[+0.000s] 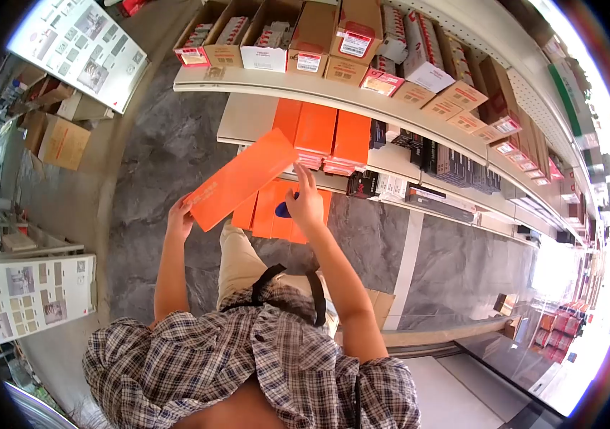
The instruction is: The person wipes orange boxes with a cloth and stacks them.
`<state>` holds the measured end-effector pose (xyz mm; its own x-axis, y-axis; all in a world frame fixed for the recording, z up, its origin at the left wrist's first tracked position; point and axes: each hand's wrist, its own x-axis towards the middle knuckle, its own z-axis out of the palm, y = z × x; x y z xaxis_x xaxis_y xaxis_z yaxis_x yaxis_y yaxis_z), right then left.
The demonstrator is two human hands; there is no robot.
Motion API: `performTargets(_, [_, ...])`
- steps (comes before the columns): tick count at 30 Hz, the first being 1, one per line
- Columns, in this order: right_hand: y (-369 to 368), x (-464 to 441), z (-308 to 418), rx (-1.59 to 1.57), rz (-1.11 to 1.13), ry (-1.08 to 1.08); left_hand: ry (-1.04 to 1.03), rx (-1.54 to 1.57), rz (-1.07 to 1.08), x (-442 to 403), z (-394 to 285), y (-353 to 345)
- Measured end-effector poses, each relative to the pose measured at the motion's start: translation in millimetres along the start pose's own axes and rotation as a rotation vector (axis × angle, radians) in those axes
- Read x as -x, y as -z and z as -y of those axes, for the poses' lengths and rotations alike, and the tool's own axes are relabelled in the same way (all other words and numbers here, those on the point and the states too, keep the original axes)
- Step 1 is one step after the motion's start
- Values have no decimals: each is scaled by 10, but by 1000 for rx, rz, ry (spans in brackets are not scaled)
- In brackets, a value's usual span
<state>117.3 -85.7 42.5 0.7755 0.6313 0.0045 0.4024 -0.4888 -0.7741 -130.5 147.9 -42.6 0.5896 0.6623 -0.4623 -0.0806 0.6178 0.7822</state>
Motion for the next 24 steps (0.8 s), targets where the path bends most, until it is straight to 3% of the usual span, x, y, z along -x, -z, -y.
performTargets(2, [63, 40, -3, 42, -35, 96, 39, -68, 100, -116, -139, -213])
performTargets(4, [112, 17, 43, 156, 6, 20, 76, -143, 221, -305, -312, -617])
performTargets(8, [178, -94, -190, 272, -193, -127, 171, -224, 426, -795, -350, -1482])
performTargets(13, [267, -264, -647, 434, -151, -190, 202, -346, 405, -1167, 13, -2347])
performTargets(16, [324, -411, -778, 560, -72, -213, 141, -328, 342, -1324, 244, -2457])
performTargets(18, [337, -461, -808, 604, -23, -226, -17, -373, 265, -1479, 466, -2408])
performTargets(20, [250, -477, -861, 564, -96, -195, -62, -306, 382, -1651, 602, -2246])
performTargets(22, [268, -501, -781, 541, -110, -191, -230, -501, 423, -1562, 488, -2239])
performTargets(23, [287, -507, -758, 522, -98, -216, -421, -978, 399, -1398, 374, -2200])
performTargets(24, [290, -505, -761, 503, -85, -242, -414, -979, 391, -1306, 360, -2153])
